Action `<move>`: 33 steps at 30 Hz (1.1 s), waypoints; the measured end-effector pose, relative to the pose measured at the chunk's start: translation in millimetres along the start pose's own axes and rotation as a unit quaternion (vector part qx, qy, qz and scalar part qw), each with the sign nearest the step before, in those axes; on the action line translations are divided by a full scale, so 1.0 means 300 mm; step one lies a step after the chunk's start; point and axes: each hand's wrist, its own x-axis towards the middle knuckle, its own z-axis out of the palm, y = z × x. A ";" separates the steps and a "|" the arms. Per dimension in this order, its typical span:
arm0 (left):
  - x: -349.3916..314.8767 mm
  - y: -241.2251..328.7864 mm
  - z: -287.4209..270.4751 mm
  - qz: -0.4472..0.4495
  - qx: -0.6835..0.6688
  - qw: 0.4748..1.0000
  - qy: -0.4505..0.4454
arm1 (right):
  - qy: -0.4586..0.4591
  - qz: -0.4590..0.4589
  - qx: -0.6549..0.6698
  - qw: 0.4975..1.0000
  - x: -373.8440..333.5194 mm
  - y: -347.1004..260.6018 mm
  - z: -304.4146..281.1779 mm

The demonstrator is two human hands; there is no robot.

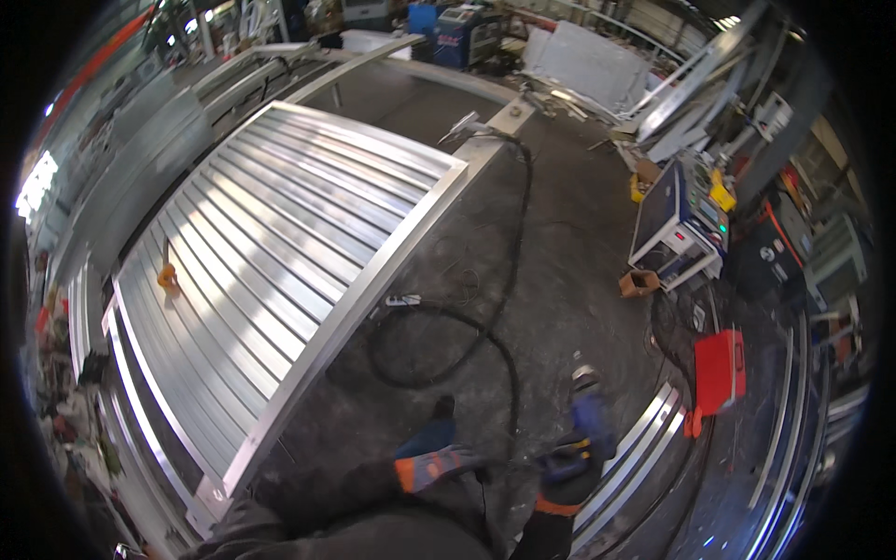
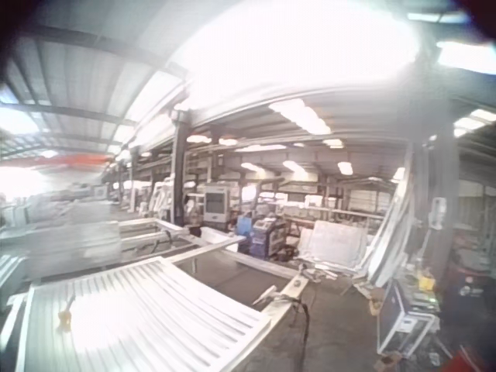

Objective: The person assembles a large metal frame by drilling holes, grinding edges, and using a hammer to fit components. They handle a metal sheet, drill, angle grinder, and hammer to complete the assembly.

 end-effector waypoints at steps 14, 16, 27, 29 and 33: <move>0.991 -0.199 -0.634 -0.123 0.133 0.974 0.139 | 0.012 -0.145 -0.214 0.966 0.776 -0.793 0.309; 1.263 -0.148 -0.554 -0.060 0.134 0.989 0.003 | 0.023 -0.118 -0.208 0.971 0.923 -0.837 0.246; 1.435 -0.569 -1.169 -0.410 0.245 0.873 0.097 | -0.170 0.815 -0.070 0.550 2.494 -0.733 0.159; 1.500 -0.403 -1.329 -0.291 0.207 0.903 0.240 | -0.068 0.491 -0.120 0.860 2.534 -0.759 -0.080; 1.808 -0.245 -1.570 -0.277 0.331 0.881 0.192 | -0.038 0.136 -0.538 0.831 2.641 -0.721 -0.463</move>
